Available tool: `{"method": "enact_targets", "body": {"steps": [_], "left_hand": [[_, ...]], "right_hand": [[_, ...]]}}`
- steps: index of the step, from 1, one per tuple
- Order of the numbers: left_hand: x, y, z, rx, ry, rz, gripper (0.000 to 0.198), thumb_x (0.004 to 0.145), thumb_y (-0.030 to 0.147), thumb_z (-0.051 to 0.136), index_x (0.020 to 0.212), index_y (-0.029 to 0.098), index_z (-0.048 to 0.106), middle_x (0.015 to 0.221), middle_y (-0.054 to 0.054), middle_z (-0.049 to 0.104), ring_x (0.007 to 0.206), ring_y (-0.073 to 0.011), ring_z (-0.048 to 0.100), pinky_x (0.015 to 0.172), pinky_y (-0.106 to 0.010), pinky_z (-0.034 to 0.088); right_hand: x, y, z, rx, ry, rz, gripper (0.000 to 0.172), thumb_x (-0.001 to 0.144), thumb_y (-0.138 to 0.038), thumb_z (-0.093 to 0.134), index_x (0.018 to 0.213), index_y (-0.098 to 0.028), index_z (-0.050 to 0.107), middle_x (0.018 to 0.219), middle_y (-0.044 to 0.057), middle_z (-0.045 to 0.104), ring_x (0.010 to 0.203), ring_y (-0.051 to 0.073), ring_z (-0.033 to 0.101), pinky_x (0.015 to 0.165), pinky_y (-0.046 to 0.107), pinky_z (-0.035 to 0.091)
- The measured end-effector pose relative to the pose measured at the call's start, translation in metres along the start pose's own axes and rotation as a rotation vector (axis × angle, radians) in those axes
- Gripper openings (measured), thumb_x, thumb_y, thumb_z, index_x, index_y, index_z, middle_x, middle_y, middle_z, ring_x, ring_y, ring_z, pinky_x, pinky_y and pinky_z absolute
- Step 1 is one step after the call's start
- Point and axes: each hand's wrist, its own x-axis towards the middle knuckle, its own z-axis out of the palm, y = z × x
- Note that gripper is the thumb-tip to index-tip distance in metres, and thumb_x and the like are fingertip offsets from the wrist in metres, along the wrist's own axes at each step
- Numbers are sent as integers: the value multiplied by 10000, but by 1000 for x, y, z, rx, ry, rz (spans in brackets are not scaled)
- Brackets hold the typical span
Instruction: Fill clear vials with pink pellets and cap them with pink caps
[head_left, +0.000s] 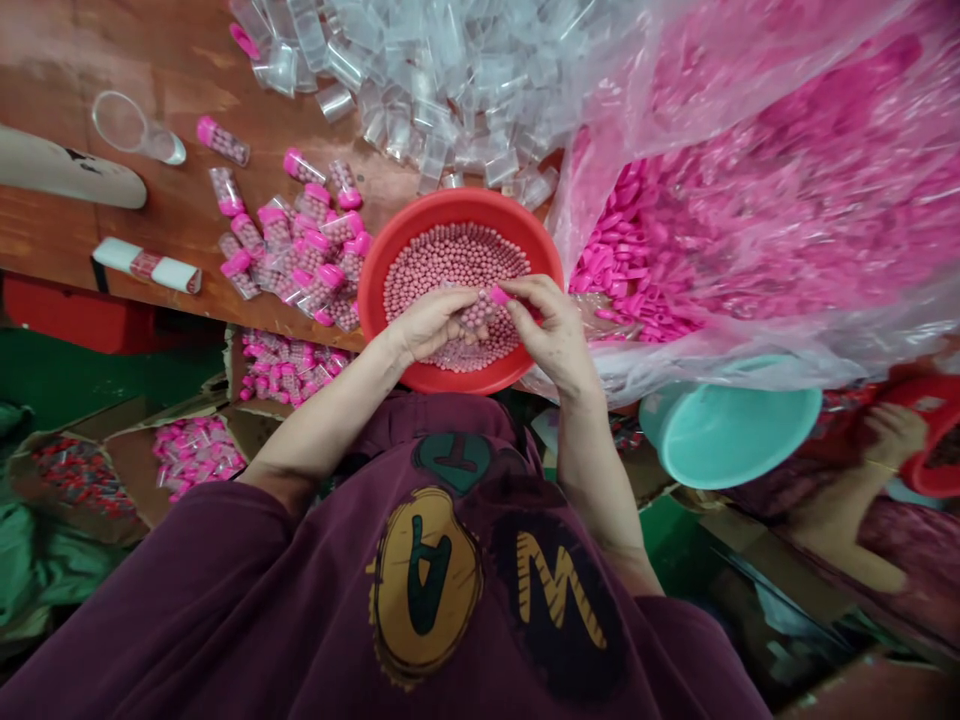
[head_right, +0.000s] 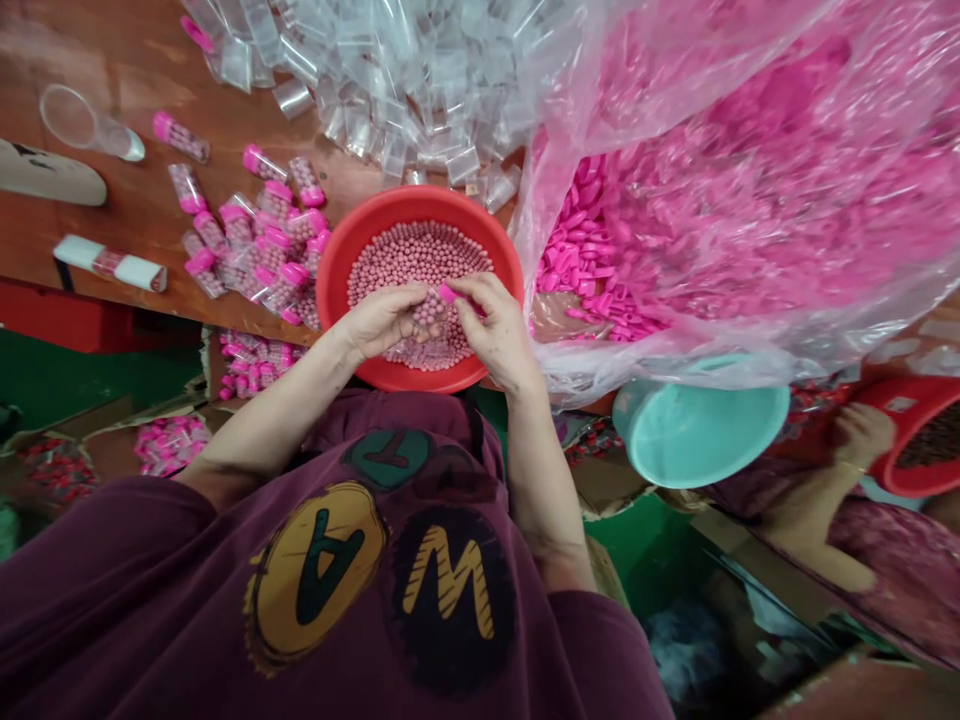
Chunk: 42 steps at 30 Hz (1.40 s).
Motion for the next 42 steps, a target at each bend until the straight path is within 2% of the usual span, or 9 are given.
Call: {"method": "enact_targets", "body": {"steps": [5,10,14,18,22,26,30,37,42], "left_hand": [[-3,-1,-7,0,1,1,198,1004,228,585,897,124,715,822,-78,723,596,-119,665,484,-244,422],[-6,3,-11,21,24,-15,178,997,202,591,906,125,723,826,-70,737,596,-111,663,504,-235,437],[-5,4,-14,25,29,-24,176,1002,204,603,903,122,721,803,-67,732,596,-119,661,497,-238,432],[-3,2,-16,-28,53,-30,179,1019,203,586,998,124,745,865,-73,762,630,-127,685,512,-240,446],[-2,0,-17,-62,70,-47,176,1018,187,601,1040,131,766,927,-74,788,680,-131,715,559,-236,488],[-3,-3,-17,-77,54,-32,109,994,173,671,1002,136,773,908,-54,780,733,-125,730,634,-227,532],[-3,-9,-13,-76,75,8,56,952,204,777,983,158,776,885,-17,754,760,-86,700,728,-204,551],[-5,-22,-2,19,93,176,154,978,300,778,961,148,761,795,16,655,618,-42,581,543,-166,400],[-8,-26,4,8,150,212,259,953,388,814,908,151,719,802,19,639,628,-38,552,569,-145,442]], "right_hand": [[2,-2,0,44,-69,27,206,1057,-392,648,1170,-312,800,1180,40,771,1142,222,721,1063,462,599],[3,-1,7,60,-79,-4,185,1047,-325,648,1159,-315,795,1175,30,768,1132,214,719,1056,446,594],[3,5,8,-158,-58,-39,243,1043,-262,595,1184,-307,788,1220,60,755,1160,267,702,1067,517,571],[2,9,8,-347,48,-36,258,1036,-253,585,1182,-304,792,1217,82,752,1182,318,685,1079,588,537],[1,4,18,-125,178,11,218,1058,-330,610,1197,-302,776,1184,56,772,1131,255,718,1041,488,591],[-1,1,32,35,184,81,175,1029,-382,682,1132,-290,789,1135,34,799,1088,224,739,1035,454,607],[-4,2,40,37,206,99,177,1025,-393,680,1101,-288,802,1108,34,803,1064,216,743,1010,446,616],[-10,8,46,-12,257,79,183,1036,-355,649,1105,-284,802,1089,46,779,1055,216,732,983,439,622],[-20,5,52,-68,227,-7,280,1090,-322,537,1253,-262,756,1113,78,735,1059,231,723,948,452,635]]}}
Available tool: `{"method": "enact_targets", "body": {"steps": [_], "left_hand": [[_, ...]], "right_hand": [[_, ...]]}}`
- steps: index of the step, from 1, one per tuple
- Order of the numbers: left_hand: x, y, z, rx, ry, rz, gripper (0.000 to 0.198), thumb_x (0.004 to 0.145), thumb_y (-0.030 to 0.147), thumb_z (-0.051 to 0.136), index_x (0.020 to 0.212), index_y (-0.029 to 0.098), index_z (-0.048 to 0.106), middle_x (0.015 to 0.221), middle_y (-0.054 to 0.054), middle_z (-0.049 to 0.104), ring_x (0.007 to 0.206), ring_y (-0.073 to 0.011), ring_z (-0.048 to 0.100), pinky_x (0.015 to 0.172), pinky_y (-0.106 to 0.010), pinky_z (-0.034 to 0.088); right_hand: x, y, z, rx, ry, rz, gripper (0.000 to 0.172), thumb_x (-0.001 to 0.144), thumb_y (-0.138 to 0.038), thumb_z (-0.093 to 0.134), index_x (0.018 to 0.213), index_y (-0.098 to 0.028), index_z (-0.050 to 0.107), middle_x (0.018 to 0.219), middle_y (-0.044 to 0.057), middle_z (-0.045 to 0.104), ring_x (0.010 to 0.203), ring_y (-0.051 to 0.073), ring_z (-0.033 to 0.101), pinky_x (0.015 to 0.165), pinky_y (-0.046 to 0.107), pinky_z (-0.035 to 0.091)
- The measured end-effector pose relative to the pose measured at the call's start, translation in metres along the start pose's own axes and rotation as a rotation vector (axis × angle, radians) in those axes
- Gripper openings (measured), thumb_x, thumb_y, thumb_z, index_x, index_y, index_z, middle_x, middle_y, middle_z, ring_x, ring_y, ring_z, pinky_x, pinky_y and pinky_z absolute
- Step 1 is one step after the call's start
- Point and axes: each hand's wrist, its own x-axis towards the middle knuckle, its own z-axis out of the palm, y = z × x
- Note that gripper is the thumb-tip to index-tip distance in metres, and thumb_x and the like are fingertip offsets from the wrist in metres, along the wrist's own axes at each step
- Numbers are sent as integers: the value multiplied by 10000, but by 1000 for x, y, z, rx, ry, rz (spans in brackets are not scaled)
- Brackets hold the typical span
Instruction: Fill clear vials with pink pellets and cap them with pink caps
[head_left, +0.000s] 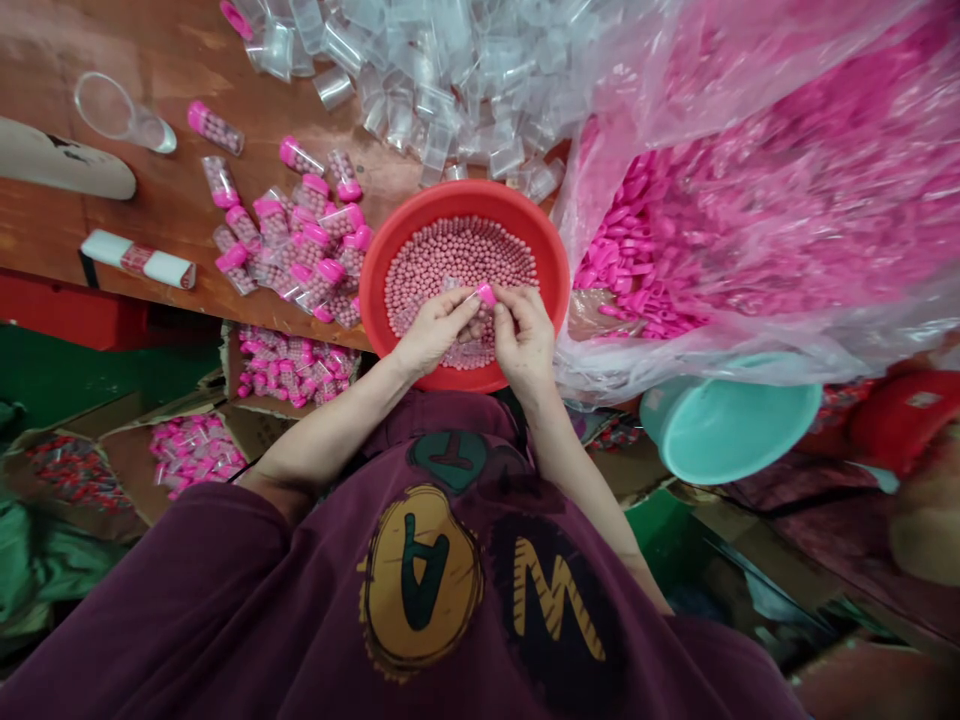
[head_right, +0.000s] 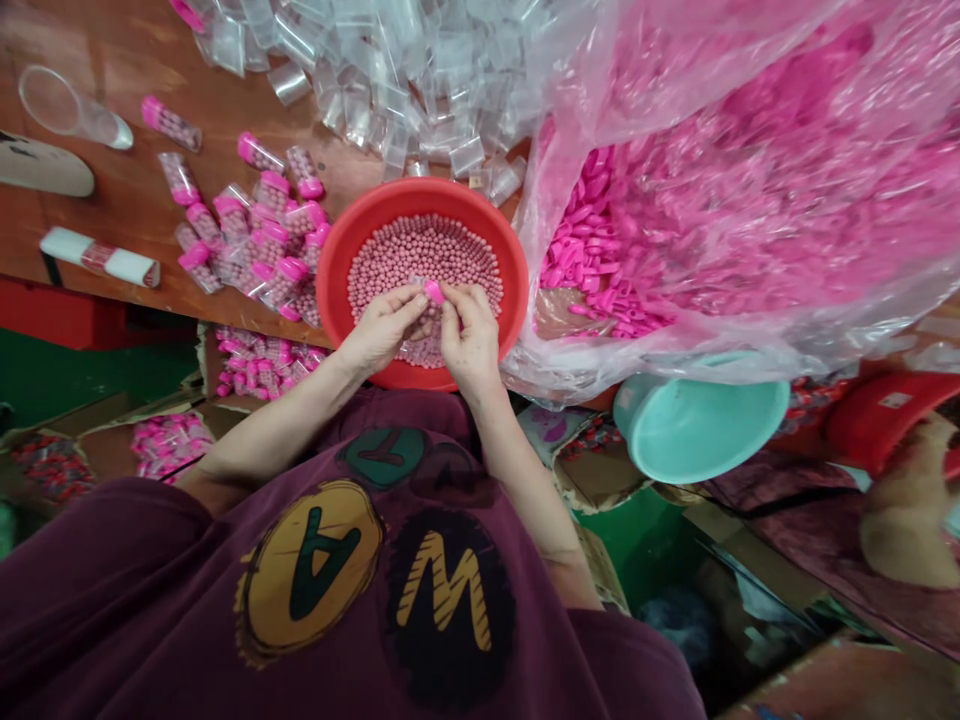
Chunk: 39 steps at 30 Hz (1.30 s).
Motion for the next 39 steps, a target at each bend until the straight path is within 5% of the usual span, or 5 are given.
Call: {"method": "enact_targets", "body": {"steps": [11,18,25,32,39], "left_hand": [[-9,-8,-19,42,23,-111,285,863,395,884,926,154,744,745,22,669,584,-49,557,551,-163,448],[-17,-2,-18,116,-197,-110,436,792,534,918,944,155,766,699,6,697,561,-79,601,549,-204,471],[-10,-9,-13,20,37,-13,275,889,437,832,904,180,735,796,0,736,573,-61,580,568,-200,473],[-19,-8,-13,230,-198,4,445,823,551,878,1005,160,769,732,13,682,571,-80,547,559,-224,437],[-28,-4,-1,554,-246,141,153,934,272,699,951,131,754,859,-42,750,780,-133,634,736,-265,515]], "right_hand": [[-12,2,-6,-25,-287,-31,340,1033,-237,530,1279,-250,764,1165,112,733,1100,268,705,993,491,636],[0,13,17,494,200,512,568,1051,-753,439,1244,-307,734,1002,40,731,738,149,653,670,310,589],[-11,14,32,590,263,620,765,1015,-856,213,1261,-281,654,1115,99,704,1025,243,717,935,457,623],[8,-6,21,579,143,525,909,940,-943,40,1382,-366,587,1248,80,699,1162,260,698,899,438,606],[18,-22,17,743,-236,681,1033,865,-1036,125,1366,-275,611,1095,96,763,1080,267,722,952,434,596]]}}
